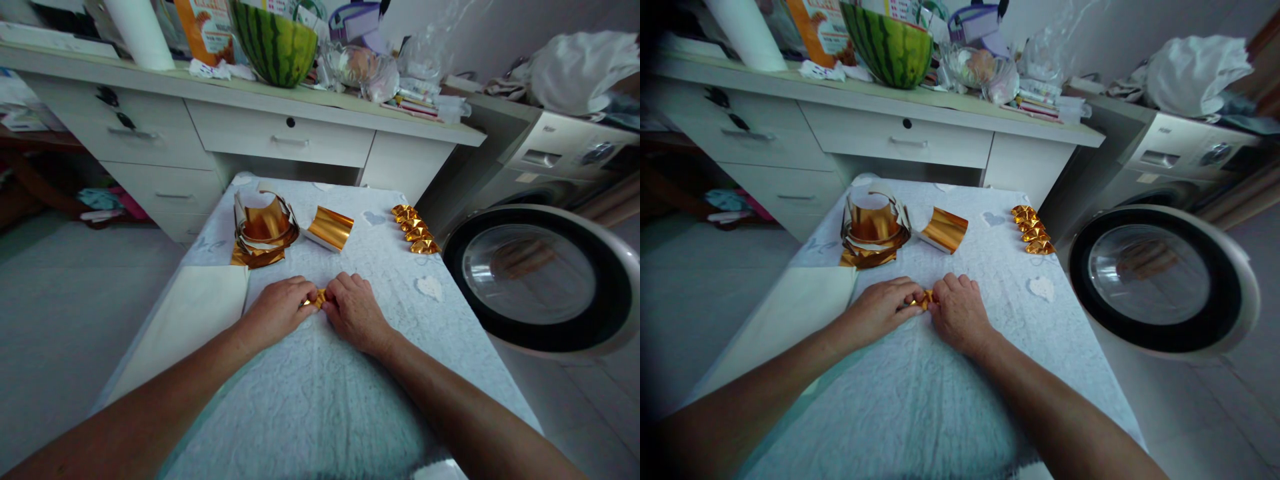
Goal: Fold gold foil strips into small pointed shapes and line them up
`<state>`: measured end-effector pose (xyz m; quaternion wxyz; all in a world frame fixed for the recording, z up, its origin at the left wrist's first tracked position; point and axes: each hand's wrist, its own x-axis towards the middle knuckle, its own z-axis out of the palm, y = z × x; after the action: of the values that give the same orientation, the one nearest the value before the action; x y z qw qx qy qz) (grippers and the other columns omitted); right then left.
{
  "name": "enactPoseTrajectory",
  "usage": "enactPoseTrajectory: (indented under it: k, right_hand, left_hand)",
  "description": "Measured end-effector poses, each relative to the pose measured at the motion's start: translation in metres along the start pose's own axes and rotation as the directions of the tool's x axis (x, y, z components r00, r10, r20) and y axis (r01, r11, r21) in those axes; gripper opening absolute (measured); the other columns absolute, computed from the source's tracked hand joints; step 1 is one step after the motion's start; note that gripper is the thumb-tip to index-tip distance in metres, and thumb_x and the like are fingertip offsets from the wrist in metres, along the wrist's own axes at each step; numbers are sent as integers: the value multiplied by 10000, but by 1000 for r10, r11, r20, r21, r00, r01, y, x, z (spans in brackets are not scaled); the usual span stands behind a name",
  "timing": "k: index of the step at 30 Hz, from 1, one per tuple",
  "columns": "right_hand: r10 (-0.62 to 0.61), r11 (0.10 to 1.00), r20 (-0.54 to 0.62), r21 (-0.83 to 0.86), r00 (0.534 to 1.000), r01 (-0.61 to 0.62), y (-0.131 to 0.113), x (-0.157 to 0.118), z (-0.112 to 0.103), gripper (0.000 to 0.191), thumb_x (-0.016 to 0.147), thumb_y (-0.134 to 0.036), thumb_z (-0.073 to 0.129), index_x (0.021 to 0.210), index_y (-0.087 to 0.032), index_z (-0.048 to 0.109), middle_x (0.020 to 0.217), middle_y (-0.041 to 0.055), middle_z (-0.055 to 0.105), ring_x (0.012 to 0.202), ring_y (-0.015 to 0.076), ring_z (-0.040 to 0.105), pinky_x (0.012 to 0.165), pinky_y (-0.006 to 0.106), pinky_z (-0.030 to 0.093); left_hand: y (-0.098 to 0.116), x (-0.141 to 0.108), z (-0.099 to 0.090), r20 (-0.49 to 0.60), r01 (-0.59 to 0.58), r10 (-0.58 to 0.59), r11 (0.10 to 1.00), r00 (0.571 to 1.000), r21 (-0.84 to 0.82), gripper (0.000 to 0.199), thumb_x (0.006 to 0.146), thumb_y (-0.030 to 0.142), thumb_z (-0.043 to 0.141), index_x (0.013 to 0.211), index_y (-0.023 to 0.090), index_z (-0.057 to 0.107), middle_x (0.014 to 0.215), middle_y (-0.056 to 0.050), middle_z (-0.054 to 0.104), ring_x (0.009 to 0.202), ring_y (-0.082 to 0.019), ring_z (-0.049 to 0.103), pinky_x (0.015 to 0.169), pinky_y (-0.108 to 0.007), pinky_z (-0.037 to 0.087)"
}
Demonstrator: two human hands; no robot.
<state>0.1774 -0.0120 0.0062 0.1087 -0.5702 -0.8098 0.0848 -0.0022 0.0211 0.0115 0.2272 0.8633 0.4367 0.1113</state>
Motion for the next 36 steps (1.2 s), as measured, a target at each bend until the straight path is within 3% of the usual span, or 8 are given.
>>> enactPoseTrajectory:
  k: [11,16,26,36]
  right_hand:
    - [32,997,-6,-74,999,-32,-2,2,4,81,935,-246,500,914,-209,569,981,47,577,885,217,474,747,352,315]
    - [14,997,-31,-74,999,-17,-2,2,5,173,938,-370,521,903,-207,567,960,47,569,885,220,471,759,352,317]
    - [47,997,-22,-53,999,-48,-3,4,6,170,899,-381,599,898,-212,578,976,44,576,905,224,479,762,351,323]
    - [112,993,-38,35,993,-111,8,0,2,151,897,-338,602,1020,-251,605,1024,54,562,954,241,477,796,361,331]
  left_hand:
    - [-5,4,-7,67,43,-36,993,997,-107,162,772,112,541,825,199,667,770,5,636,727,-143,578,643,-238,377]
    - [-5,3,-9,81,22,-13,994,997,-109,167,768,100,499,750,192,636,777,4,624,728,-141,565,654,-240,373]
    - [-3,1,-16,103,-8,23,990,994,-139,279,812,105,468,964,214,674,809,1,630,762,-149,578,698,-238,400]
    - [-6,2,-12,97,0,12,993,995,-118,308,796,91,455,975,214,673,834,-7,646,754,-159,578,718,-254,410]
